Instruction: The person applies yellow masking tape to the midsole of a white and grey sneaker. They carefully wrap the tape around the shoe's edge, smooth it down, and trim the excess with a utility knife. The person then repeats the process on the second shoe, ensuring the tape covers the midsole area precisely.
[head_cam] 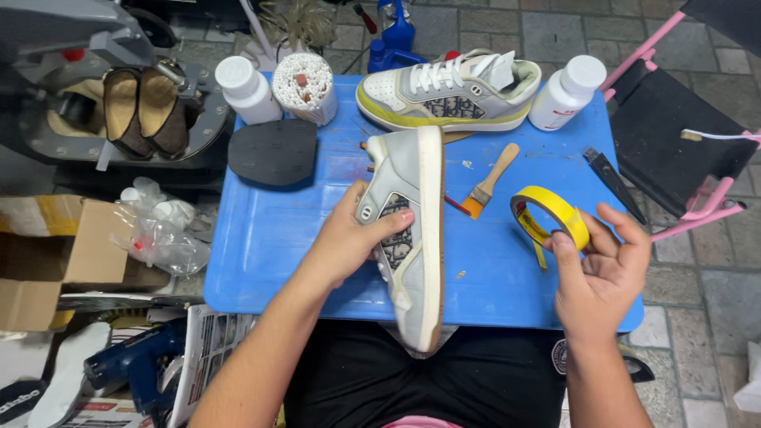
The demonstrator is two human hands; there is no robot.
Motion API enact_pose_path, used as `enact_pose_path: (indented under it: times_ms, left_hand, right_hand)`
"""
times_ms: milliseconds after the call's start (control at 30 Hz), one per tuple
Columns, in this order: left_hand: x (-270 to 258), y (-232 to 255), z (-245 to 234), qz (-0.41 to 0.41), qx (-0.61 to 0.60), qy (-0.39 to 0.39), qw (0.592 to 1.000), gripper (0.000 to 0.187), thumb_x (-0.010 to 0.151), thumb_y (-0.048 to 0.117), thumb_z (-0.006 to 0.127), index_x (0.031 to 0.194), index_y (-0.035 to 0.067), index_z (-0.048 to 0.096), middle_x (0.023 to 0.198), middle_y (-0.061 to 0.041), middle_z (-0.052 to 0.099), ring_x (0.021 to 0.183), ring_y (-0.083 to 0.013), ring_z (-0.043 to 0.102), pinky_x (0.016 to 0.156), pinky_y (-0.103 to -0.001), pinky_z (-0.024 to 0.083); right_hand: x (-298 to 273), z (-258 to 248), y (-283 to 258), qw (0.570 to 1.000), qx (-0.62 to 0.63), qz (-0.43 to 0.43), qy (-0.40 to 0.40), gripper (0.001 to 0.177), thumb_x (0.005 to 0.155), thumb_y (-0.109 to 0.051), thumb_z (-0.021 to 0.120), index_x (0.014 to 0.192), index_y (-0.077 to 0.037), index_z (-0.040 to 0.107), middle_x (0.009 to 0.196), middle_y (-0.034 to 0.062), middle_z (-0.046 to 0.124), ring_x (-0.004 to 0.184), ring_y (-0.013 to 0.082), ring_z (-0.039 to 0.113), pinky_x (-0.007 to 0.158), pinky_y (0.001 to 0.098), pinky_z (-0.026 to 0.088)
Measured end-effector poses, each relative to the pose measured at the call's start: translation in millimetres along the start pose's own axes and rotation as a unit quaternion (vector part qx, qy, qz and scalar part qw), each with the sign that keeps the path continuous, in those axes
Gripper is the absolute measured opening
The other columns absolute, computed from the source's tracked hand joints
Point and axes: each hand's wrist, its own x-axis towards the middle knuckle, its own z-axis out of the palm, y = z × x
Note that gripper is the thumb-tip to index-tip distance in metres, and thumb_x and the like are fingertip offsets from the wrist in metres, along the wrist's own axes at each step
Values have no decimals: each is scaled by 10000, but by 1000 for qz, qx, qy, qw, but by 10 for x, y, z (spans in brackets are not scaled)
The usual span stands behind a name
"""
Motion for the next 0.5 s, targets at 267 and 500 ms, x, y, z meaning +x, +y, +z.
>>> enact_pose_path:
  times_ms: [267,500]
  left_hand:
    - [-461,-491,343,-59,-294,69,952,492,878,249,716,1302,36,588,1137,-100,730,1001,-223,721,865,-469,607]
    - [-668,-681,603,-34,-412,106,904,391,985,211,646,1314,13,570,1260,-145,669,1157,-255,663,1047,-516,532]
  right_hand:
    - [-200,102,-95,998,-48,-31,-3,444,1065,80,615,1438,16,385,1333,219,616,1176,196,652,1003,291,549]
    - [134,204,103,997,-64,-51,2,461,1044,63,678,1405,10,397,1294,185,641,1156,175,659,1040,285,528]
